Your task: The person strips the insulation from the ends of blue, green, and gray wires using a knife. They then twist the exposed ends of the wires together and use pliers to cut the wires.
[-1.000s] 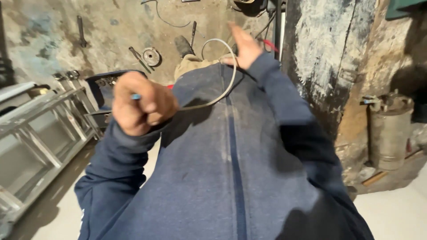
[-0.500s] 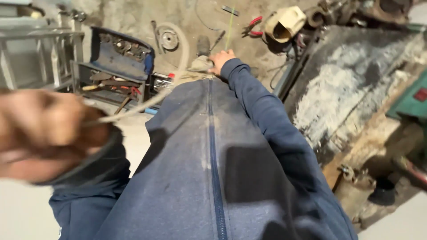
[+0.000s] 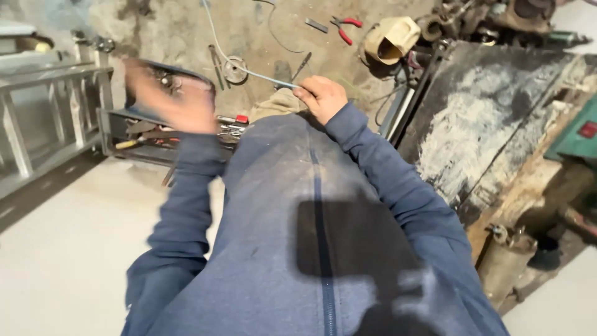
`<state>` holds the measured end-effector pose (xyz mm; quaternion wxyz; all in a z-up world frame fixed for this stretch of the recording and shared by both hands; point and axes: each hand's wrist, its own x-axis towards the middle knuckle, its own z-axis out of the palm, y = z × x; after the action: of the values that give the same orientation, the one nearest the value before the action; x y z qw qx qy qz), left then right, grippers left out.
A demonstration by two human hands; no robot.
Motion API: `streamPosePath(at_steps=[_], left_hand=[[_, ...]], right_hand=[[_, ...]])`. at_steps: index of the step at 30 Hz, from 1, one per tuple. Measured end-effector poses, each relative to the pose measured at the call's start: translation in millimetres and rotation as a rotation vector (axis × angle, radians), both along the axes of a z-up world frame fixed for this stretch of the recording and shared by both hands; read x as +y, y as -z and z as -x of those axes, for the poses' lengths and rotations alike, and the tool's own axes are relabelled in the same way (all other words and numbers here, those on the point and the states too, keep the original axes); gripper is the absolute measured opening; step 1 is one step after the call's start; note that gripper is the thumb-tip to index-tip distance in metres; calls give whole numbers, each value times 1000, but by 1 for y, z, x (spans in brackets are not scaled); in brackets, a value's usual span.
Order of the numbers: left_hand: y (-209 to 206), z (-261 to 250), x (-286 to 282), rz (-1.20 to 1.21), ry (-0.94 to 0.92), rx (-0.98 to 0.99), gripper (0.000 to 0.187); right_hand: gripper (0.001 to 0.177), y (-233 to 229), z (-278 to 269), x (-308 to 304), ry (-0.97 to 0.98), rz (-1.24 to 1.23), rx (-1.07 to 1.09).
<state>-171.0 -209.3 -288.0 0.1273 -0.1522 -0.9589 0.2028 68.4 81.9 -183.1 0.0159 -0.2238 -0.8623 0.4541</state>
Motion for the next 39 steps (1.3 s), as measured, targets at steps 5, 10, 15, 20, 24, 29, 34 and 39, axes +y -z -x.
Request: streamPosePath(at_steps=[5, 10, 15, 20, 24, 29, 34, 39], left_hand=[[-167, -88, 183, -999, 1272, -1145, 49], [-154, -70, 198, -517, 960, -1554, 61], [-88, -90, 164, -204, 1065, -1625, 38], [-88, -103, 174, -675, 1284, -1430, 37], [-80, -145, 181, -799, 1184, -1457, 22], [-28, -156, 184, -670, 1206, -1316, 20], [-13, -149, 186, -557, 1168, -1200, 34], [4, -139, 178, -590, 1169, -1232, 29]], right_hand=[[30, 10, -8, -6, -83, -1, 203], [25, -45, -33, 10, 55, 131, -77], [30, -63, -79, 6, 144, 139, -374], [24, -53, -99, -16, 216, 92, -250], [24, -57, -73, -25, 211, -38, -221], [27, -43, -78, -31, 212, -123, -357], [27, -40, -80, -36, 210, -42, -244], [28, -47, -96, -34, 131, -19, -244]])
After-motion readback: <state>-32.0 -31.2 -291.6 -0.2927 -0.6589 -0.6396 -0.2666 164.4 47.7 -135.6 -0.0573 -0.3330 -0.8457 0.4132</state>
